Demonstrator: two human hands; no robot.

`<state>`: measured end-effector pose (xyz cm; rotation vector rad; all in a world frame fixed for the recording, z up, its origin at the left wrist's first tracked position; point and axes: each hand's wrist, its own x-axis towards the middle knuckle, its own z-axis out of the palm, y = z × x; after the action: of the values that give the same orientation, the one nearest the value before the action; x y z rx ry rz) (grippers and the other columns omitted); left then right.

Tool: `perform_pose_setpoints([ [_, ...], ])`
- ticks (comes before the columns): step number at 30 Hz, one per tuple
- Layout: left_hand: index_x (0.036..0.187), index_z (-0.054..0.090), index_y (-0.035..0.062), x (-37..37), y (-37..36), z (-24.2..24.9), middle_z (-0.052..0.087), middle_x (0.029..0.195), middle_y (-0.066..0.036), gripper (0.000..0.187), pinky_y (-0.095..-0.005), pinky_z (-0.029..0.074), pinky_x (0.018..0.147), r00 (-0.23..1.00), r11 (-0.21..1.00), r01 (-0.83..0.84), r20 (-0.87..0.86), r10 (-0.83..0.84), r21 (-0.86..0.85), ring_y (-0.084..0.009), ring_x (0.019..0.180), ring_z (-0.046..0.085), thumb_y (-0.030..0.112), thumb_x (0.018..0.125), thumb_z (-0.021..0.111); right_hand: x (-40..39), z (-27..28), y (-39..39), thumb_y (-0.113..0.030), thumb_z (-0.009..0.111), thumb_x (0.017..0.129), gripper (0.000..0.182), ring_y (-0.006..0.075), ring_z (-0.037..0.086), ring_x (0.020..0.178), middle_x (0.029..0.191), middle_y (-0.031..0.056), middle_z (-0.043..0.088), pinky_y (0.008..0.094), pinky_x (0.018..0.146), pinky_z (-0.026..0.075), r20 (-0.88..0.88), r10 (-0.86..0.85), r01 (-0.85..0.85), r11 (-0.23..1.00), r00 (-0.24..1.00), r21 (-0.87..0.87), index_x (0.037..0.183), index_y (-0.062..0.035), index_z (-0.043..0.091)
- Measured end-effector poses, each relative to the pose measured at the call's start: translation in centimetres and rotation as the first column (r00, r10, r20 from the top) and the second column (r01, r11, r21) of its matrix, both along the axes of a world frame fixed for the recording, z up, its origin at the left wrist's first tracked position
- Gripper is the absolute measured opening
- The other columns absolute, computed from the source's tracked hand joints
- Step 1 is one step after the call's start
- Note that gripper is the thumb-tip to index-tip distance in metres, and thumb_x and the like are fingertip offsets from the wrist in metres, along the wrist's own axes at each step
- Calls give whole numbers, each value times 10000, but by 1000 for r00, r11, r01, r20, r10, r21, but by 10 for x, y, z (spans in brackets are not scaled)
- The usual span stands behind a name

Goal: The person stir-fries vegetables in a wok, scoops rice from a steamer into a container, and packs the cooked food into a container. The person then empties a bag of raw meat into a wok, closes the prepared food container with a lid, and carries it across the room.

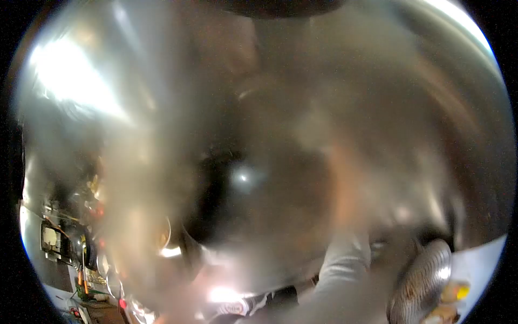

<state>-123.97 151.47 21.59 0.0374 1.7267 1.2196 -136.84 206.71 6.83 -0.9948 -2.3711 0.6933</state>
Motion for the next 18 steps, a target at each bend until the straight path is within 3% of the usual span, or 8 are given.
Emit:
perform_pose_setpoints([
  [1, 880, 597, -66, -15, -2, 7, 618, 744, -90, 274, -270, 507, 601, 993, 999, -24, -115, 30, 46, -141, 671, 608, 199, 812, 597, 5, 17, 0, -86, 447, 758, 514, 285, 257, 1253, 1334, 185, 290, 373, 1032, 216, 402, -17, -124, 938, 915, 322, 1254, -5, 342],
  [3, 976, 567, -51, -60, 24, 46, 617, 790, -91, 261, -258, 493, 687, 873, 997, -57, -482, 73, 49, -137, 750, 597, 132, 796, 612, 6, 26, 4, -106, 439, 758, 580, 263, 118, 1301, 1387, 132, 206, 366, 1061, 121, 626, -20, -205, 937, 779, 284, 1301, -6, 261],
  [4, 1041, 543, -25, -92, 34, 46, 606, 881, -93, 295, -251, 487, 677, 807, 994, -14, -586, 73, 104, -140, 797, 589, 116, 792, 614, 4, 19, 7, -133, 503, 727, 509, 252, 292, 1242, 1295, 158, 370, 350, 1012, 256, 582, -126, -269, 795, 804, 543, 1218, -24, 423],
  [7, 1130, 499, 29, -193, 115, 66, 534, 1083, -125, 386, -301, 449, 796, 337, 942, 132, -880, -335, -308, -208, 904, 557, 173, 787, 603, -14, 63, 8, -151, 582, 666, 314, 250, 534, 1017, 1030, 174, 576, 333, 849, 428, 900, 131, -350, 937, 416, 25, 960, -46, 619],
  [8, 1132, 502, 40, -223, 149, 62, 524, 1103, -146, 393, -317, 446, 808, 283, 967, 134, -927, -247, -217, -226, 950, 545, 158, 774, 613, -11, 55, 15, -147, 631, 598, 154, 266, 620, 768, 771, 140, 633, 333, 667, 493, 817, 239, -430, 903, 524, 12, 718, -55, 658],
  [12, 1191, 410, 1, -370, 256, 8, 416, 1222, -169, 557, -377, 315, 964, -91, 921, 8, -917, -388, -390, -320, 1158, 365, 332, 774, 570, -13, 105, -4, -134, 613, 657, 140, 242, 623, 781, 820, 112, 638, 330, 648, 496, 894, 107, -524, 838, 435, 154, 770, -66, 661],
  [15, 1220, 381, 15, -391, 306, 26, 393, 1250, -146, 596, -377, 297, 975, 4, 884, -183, -900, -436, -430, -314, 1178, 337, 383, 778, 540, -15, 115, -27, -116, 586, 715, 130, 230, 620, 820, 861, 100, 639, 335, 655, 501, 897, 81, -536, 824, 434, 185, 811, -71, 662],
  [18, 1234, 372, 31, -389, 321, 36, 385, 1264, -130, 632, -381, 304, 968, 142, 787, -254, -826, -545, -563, -301, 1163, 350, 437, 773, 519, -26, 116, -32, -67, 549, 725, 75, 247, 571, 674, 777, 85, 605, 315, 651, 479, 928, 354, -471, 842, 113, -264, 731, -19, 606],
])
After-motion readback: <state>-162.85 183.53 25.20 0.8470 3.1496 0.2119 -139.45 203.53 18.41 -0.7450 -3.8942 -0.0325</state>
